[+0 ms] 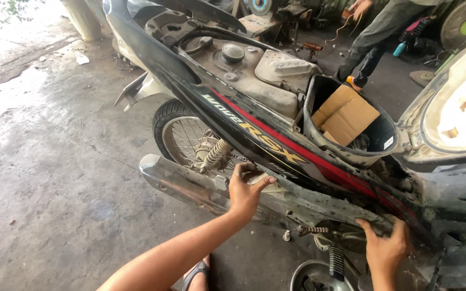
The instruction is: The recorder is removing and replacing side panels and parts on a motorcycle.
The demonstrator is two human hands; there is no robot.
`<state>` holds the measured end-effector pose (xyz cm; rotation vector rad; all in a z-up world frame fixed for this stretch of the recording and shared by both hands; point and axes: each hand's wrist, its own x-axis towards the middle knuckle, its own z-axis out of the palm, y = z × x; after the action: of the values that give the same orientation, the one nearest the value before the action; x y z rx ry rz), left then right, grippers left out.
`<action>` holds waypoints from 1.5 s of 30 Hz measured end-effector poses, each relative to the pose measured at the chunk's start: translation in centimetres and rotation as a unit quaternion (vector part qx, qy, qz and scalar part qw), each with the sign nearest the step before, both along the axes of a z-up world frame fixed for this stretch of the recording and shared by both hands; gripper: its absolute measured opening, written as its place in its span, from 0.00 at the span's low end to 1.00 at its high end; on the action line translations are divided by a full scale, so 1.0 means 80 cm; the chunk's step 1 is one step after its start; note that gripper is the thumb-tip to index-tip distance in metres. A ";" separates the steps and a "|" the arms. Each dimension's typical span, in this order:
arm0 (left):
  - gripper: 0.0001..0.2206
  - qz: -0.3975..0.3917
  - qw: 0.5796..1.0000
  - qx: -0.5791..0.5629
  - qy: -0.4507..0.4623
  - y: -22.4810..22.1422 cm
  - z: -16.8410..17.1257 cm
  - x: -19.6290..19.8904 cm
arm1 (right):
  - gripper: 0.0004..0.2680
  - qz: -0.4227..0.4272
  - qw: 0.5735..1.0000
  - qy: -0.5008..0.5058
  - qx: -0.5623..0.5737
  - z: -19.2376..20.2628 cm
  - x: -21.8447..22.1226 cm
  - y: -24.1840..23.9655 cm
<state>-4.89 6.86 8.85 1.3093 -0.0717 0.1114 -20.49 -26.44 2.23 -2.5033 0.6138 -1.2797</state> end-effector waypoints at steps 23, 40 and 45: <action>0.32 -0.241 0.970 0.006 -0.038 0.009 -0.038 0.042 | 0.40 -0.030 0.954 0.277 0.113 -0.010 0.000 -0.057; 0.34 -0.235 0.967 0.091 -0.042 0.002 -0.059 0.054 | 0.29 0.017 0.984 0.177 0.022 0.030 -0.012 -0.008; 0.37 -0.241 0.963 0.108 -0.047 0.005 -0.060 0.057 | 0.36 0.026 0.968 0.240 0.065 -0.034 -0.002 -0.051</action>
<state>-0.35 7.24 4.02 1.4678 -0.4910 -0.2573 -20.64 -30.53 -0.50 -2.7039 0.6989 -0.5832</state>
